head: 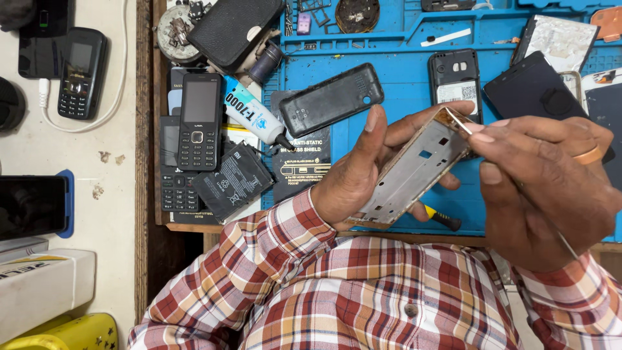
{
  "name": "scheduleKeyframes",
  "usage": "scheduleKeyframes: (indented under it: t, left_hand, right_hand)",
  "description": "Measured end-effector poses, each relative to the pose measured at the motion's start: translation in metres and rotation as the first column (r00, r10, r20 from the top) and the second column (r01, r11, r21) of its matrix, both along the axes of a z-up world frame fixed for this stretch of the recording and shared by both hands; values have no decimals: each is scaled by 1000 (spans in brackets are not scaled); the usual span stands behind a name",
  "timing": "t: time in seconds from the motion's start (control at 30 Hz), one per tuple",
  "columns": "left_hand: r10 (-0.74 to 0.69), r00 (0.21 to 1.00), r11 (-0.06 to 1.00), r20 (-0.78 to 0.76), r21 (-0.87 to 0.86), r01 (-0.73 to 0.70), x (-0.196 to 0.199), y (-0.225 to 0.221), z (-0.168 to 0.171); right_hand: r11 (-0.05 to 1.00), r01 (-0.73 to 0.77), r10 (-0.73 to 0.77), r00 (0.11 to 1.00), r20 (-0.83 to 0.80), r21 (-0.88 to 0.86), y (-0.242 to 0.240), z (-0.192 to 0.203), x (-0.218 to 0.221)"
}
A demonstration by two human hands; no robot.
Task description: The person uses a metal pick tool to scrape residue from the interior frame of a disassembled smartphone. They briefly handle a separate black smartphone screen assembly, then resume scraping the frame edges and corners.
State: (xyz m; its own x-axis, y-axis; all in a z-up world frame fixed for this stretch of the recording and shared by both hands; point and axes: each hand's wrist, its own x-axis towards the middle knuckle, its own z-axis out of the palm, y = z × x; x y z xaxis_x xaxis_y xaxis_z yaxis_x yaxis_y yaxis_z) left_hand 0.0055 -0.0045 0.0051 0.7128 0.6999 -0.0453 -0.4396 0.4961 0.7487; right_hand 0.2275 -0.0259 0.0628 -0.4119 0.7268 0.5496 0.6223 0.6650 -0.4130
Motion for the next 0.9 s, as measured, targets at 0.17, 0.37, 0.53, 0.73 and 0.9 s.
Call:
scheduleKeyframes:
  t: [0.17, 0.37, 0.53, 0.73, 0.9]
  left_hand:
    - [-16, 1000, 999, 21, -28, 16, 4, -1, -1]
    - [71, 991, 996, 113, -64, -64, 7, -2, 23]
    - [93, 995, 995, 32, -50, -91, 4, -1, 19]
    - [90, 993, 996, 74, -9, -89, 5, 4, 29]
    - [133, 989, 991, 70, -22, -132, 3, 5, 24]
  right_hand:
    - [984, 173, -175, 983, -62, -40, -11, 6, -7]
    - [990, 141, -138, 976, -170, 5, -9, 18, -16]
    - [985, 168, -170, 976, -132, -29, -13, 14, -20]
    - [984, 179, -179, 972, -151, -9, -9, 19, -25]
    - [982, 187, -186, 979, -79, 18, -5, 21, -19]
